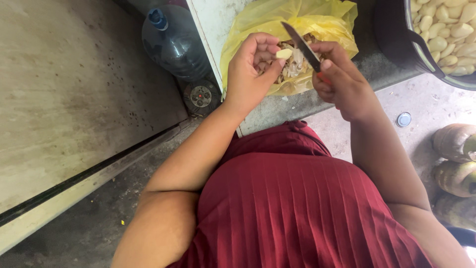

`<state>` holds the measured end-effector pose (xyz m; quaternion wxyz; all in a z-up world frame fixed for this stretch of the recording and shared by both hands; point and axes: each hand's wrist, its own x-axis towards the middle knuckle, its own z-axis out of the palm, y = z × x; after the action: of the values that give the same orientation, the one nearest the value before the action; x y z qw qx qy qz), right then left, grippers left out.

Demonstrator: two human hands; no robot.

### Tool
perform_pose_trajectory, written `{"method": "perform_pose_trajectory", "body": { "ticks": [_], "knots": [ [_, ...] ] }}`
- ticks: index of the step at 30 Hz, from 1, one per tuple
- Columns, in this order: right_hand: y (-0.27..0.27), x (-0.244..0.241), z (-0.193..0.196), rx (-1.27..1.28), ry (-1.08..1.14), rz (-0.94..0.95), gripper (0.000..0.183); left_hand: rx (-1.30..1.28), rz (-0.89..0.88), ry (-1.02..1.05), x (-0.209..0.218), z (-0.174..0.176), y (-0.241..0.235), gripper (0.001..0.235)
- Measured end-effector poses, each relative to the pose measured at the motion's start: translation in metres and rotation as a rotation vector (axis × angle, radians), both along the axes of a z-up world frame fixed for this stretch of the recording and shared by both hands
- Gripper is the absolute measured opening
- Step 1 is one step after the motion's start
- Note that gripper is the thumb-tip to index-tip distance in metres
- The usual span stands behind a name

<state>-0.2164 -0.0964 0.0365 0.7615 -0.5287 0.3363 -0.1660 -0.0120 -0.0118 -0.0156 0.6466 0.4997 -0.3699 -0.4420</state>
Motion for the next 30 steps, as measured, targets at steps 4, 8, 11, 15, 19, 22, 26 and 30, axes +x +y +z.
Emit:
{"method": "perform_pose_trajectory", "body": {
  "ticks": [4, 8, 11, 15, 19, 22, 26, 30],
  "knots": [
    [0.000, 0.000, -0.005, -0.130, 0.019, -0.013, 0.036, 0.015, 0.007, -0.061, 0.003, 0.002, 0.002, 0.034],
    [0.002, 0.007, -0.008, -0.276, 0.081, 0.051, 0.038, -0.004, 0.002, -0.109, 0.005, 0.008, 0.004, 0.032],
    [0.001, 0.010, -0.009, -0.121, 0.065, 0.025, 0.040, -0.009, -0.002, -0.107, 0.004, 0.008, 0.004, 0.031],
    [0.002, 0.010, -0.008, 0.008, 0.028, 0.025, 0.040, -0.017, 0.027, -0.102, 0.003, 0.005, 0.002, 0.029],
    [-0.001, 0.011, -0.009, 0.044, 0.005, 0.053, 0.046, -0.012, 0.013, -0.068, 0.006, 0.005, 0.002, 0.028],
    [-0.005, 0.011, -0.007, -0.028, 0.037, 0.083, 0.051, 0.014, 0.013, -0.133, 0.009, 0.008, 0.004, 0.029],
    [-0.005, 0.014, -0.006, -0.155, 0.114, 0.005, 0.047, 0.004, 0.027, -0.281, 0.013, 0.015, 0.008, 0.032],
    [-0.003, 0.020, -0.004, -0.683, 0.487, -0.026, 0.035, 0.004, 0.032, -0.304, 0.015, 0.020, 0.010, 0.031]
  ]
}}
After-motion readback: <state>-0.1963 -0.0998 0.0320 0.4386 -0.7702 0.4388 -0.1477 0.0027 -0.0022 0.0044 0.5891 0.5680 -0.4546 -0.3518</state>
